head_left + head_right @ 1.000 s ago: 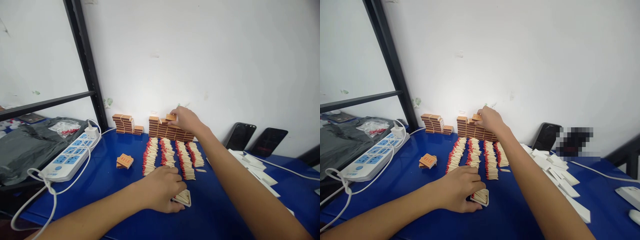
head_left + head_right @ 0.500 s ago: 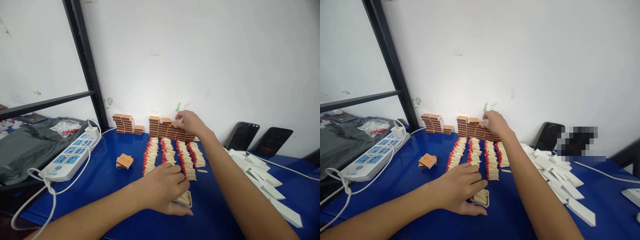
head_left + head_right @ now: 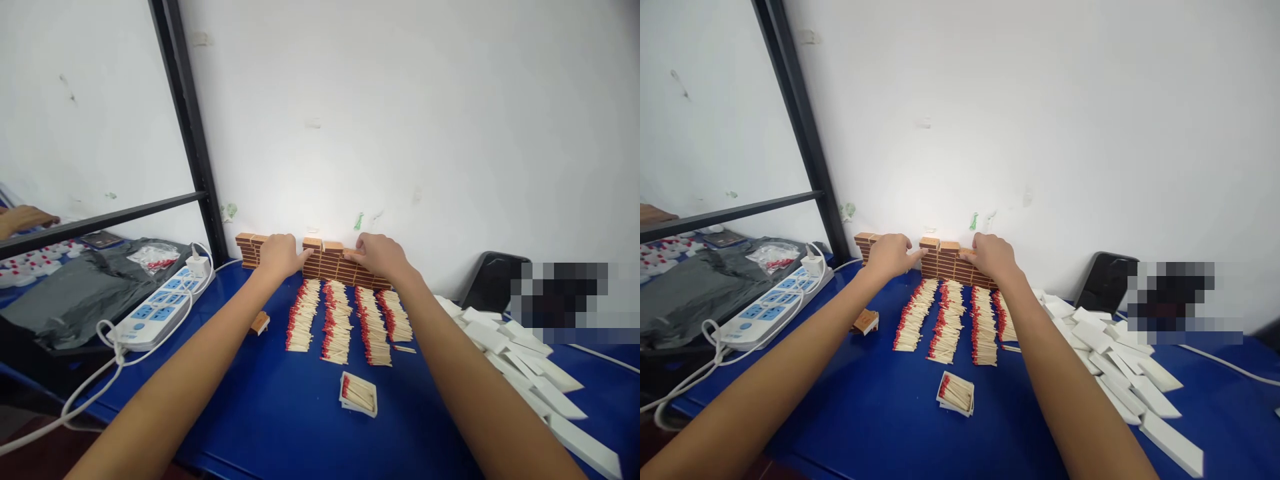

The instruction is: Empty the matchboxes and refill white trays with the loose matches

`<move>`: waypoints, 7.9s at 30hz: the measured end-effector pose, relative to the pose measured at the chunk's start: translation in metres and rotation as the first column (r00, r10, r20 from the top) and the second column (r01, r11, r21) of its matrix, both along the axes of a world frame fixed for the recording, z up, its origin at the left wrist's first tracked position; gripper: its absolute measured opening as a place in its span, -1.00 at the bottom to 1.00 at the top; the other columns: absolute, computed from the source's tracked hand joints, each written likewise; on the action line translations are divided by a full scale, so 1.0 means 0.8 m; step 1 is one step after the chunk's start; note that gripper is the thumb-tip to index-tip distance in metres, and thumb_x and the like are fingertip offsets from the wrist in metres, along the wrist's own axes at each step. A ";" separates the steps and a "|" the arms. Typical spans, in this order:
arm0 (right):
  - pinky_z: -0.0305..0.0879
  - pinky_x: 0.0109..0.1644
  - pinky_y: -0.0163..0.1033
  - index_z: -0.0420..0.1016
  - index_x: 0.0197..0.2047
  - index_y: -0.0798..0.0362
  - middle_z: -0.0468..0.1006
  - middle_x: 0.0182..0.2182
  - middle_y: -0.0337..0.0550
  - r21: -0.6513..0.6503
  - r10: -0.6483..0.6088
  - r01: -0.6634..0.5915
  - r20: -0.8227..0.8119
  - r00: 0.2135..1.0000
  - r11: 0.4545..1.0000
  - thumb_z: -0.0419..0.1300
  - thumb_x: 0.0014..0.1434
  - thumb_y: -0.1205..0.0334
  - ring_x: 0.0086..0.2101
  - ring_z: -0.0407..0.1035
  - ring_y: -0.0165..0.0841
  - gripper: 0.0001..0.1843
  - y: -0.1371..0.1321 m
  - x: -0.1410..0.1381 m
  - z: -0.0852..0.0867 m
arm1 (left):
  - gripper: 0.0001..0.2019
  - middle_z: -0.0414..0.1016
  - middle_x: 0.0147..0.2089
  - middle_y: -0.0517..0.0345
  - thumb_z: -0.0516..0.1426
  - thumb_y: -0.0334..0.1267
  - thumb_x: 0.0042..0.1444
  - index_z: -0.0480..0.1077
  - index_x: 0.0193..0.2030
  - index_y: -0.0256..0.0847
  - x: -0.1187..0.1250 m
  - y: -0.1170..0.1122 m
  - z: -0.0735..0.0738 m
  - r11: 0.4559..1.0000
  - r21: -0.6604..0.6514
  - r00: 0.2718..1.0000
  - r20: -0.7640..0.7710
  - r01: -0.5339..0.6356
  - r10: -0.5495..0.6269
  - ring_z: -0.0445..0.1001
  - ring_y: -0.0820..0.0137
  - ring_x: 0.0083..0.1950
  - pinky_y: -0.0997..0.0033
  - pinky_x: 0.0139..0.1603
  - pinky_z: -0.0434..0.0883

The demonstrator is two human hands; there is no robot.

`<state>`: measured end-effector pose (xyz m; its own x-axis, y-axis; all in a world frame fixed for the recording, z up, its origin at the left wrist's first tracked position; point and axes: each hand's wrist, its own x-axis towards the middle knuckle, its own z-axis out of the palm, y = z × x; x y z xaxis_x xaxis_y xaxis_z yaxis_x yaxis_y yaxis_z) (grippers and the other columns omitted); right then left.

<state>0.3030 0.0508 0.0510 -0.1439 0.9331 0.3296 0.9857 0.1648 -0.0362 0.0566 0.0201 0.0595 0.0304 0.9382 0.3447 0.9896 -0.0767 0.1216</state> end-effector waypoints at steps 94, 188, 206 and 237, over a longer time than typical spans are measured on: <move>0.12 -0.34 -0.21 0.57 -0.23 -0.02 0.56 -0.37 -0.25 -0.244 0.509 -0.666 -0.480 0.715 0.705 0.31 0.31 -0.07 -0.38 0.35 -0.31 -0.72 -0.159 -0.048 0.010 | -0.68 0.65 -0.18 -0.02 0.29 0.09 0.19 0.64 -0.19 -0.14 -0.017 -0.063 0.114 0.930 0.300 0.879 0.355 0.214 -0.317 0.55 0.14 -0.13 0.08 0.00 0.48; 0.21 -0.41 -0.20 0.57 -0.21 0.03 0.42 -0.57 -0.28 -0.009 0.073 -0.128 -0.778 0.624 0.992 0.28 0.15 -0.07 -0.54 0.29 -0.34 -0.67 -0.170 0.098 -0.086 | -0.54 0.63 -0.25 0.22 0.47 0.06 -0.16 0.67 -0.12 -0.10 0.004 -0.128 -0.016 0.402 -0.639 0.696 0.305 0.656 -0.651 0.51 0.36 -0.30 0.44 -0.40 0.31; 0.13 -0.46 -0.23 0.54 -0.20 0.02 0.56 -0.56 -0.24 -0.044 -0.067 0.052 -0.744 0.665 0.998 0.22 0.16 0.01 -0.59 0.28 -0.37 -0.73 -0.166 0.121 -0.073 | -0.41 0.68 -0.08 0.07 0.45 0.00 -0.42 0.61 -0.13 -0.10 -0.103 -0.074 -0.031 0.731 -0.663 0.977 0.007 0.163 -0.211 0.63 0.06 -0.07 0.29 -0.18 0.47; 0.28 -0.08 -0.06 0.47 0.02 0.02 0.65 -0.19 0.02 0.124 -0.133 0.215 -0.472 0.872 0.969 0.19 0.37 -0.19 -0.12 0.50 -0.03 -0.56 -0.037 0.048 -0.037 | -0.67 0.64 -0.04 -0.05 0.25 -0.05 0.31 0.56 0.07 -0.23 -0.010 -0.094 -0.081 0.738 0.136 0.737 0.067 0.661 -0.673 0.57 0.14 0.00 0.17 -0.03 0.50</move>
